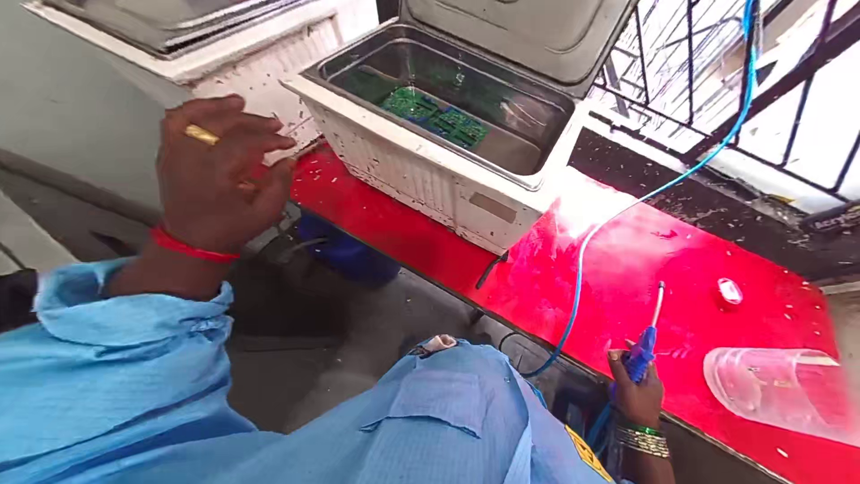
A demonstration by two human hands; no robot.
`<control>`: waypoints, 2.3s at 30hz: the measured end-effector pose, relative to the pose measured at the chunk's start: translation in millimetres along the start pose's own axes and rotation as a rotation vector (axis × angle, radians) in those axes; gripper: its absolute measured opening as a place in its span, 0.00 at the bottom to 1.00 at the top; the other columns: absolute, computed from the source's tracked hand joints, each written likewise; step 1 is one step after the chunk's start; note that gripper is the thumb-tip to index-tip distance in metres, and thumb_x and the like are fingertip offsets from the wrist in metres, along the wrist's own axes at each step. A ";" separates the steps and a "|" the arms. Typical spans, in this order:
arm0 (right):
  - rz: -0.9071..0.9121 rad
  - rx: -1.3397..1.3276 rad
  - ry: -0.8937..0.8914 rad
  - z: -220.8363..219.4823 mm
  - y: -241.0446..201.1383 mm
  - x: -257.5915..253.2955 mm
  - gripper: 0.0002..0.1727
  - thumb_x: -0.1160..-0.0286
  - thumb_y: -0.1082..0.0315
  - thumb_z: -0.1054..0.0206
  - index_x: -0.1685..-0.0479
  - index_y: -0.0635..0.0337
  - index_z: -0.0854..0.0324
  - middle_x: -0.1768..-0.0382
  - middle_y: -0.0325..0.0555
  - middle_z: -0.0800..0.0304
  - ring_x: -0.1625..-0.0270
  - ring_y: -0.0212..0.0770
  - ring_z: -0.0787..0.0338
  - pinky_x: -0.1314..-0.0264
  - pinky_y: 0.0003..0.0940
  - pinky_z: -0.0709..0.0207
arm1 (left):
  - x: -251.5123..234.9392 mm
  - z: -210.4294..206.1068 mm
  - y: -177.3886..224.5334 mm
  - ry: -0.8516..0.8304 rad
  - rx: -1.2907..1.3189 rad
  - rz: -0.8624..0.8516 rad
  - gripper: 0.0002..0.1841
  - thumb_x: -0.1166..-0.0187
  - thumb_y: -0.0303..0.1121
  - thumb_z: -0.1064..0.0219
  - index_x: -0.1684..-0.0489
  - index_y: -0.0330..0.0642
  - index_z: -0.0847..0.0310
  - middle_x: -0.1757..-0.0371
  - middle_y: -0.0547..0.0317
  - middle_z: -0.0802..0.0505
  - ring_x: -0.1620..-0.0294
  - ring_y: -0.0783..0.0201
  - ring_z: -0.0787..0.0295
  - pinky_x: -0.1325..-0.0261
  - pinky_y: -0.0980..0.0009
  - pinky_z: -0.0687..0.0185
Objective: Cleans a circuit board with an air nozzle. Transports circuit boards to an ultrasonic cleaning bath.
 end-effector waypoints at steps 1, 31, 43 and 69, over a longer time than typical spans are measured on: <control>-0.006 0.009 0.001 -1.6 2.9 -1.8 0.37 0.34 0.56 0.27 0.28 0.74 0.27 0.57 0.42 0.12 0.58 0.20 0.17 0.51 0.20 0.22 | -18.8 -13.7 9.1 -0.049 0.015 -0.066 0.19 0.14 0.35 0.42 0.45 0.23 0.15 0.36 0.23 0.13 0.24 0.20 0.29 0.17 0.37 0.41; -0.270 -0.028 0.287 -98.6 -45.7 61.8 0.34 0.31 0.72 0.31 0.28 0.84 0.38 0.51 0.39 0.15 0.52 0.14 0.15 0.43 0.14 0.20 | -159.9 -411.1 -73.1 -1.479 -0.131 -0.331 0.66 0.39 0.51 0.14 0.03 0.40 0.63 0.06 0.30 0.53 0.08 0.29 0.54 0.16 0.35 0.42; -0.270 0.030 0.258 -109.8 -40.9 62.8 0.36 0.32 0.68 0.29 0.27 0.84 0.37 0.50 0.43 0.15 0.49 0.16 0.15 0.41 0.15 0.21 | -147.2 -428.1 -65.2 -1.372 -0.092 -0.463 0.71 0.45 0.55 0.12 0.03 0.43 0.66 0.06 0.28 0.57 0.06 0.29 0.64 0.15 0.29 0.52; -0.231 0.056 0.239 -114.5 -36.7 53.9 0.41 0.37 0.59 0.24 0.28 0.80 0.31 0.48 0.48 0.11 0.48 0.18 0.14 0.42 0.16 0.21 | -255.1 -342.3 -50.8 -0.942 -0.047 -0.348 0.17 0.08 0.35 0.47 0.34 0.33 0.19 0.42 0.24 0.13 0.38 0.22 0.16 0.41 0.25 0.27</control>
Point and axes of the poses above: each hand's wrist, its own x-axis away from the middle knuckle, its own z-axis out of the back of the hand, y = z × x, the point moved 8 cm from there along -x, towards the middle knuckle
